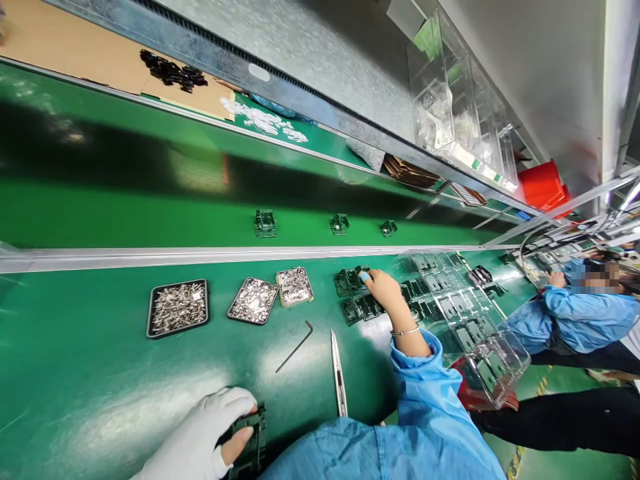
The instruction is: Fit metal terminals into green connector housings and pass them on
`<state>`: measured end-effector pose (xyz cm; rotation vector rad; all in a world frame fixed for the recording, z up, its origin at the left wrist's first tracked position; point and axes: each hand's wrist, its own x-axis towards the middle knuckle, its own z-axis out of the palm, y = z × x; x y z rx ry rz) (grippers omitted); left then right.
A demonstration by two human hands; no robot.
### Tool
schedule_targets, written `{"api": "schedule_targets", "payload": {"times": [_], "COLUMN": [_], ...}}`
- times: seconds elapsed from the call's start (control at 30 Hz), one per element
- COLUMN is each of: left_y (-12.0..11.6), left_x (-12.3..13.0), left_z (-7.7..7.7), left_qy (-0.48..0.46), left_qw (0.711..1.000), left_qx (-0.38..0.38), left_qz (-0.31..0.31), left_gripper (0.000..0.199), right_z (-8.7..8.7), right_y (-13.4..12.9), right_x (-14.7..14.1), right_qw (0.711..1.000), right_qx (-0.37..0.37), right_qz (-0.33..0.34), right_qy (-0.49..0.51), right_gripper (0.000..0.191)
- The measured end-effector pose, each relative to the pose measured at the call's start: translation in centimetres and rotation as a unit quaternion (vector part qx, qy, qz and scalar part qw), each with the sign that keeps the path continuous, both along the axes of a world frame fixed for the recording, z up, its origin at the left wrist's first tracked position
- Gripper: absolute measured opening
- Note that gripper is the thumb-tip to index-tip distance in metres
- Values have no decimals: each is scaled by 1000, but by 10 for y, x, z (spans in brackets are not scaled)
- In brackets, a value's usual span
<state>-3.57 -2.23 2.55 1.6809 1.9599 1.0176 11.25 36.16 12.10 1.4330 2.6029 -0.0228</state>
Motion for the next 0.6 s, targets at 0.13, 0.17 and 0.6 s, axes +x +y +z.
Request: {"api": "schedule_targets", "payload": {"times": [0.13, 0.17, 0.6], "left_y": [-1, -1, 2], "left_x": [0, 0, 3], "left_z": [1, 1, 4], "left_qy": [-3, -3, 13], "left_qw": [1000, 1000, 993], "left_qx": [-1, 1, 96], "left_qz": [7, 11, 62], "left_gripper": [35, 36, 40], "right_z": [-4, -4, 35], "right_y": [4, 4, -48], "right_x": [-2, -2, 2], "right_qw": [999, 999, 792], "right_qx": [25, 37, 397], "right_qz": [2, 3, 307], "right_qy": [27, 39, 349], "right_gripper": [30, 30, 25]}}
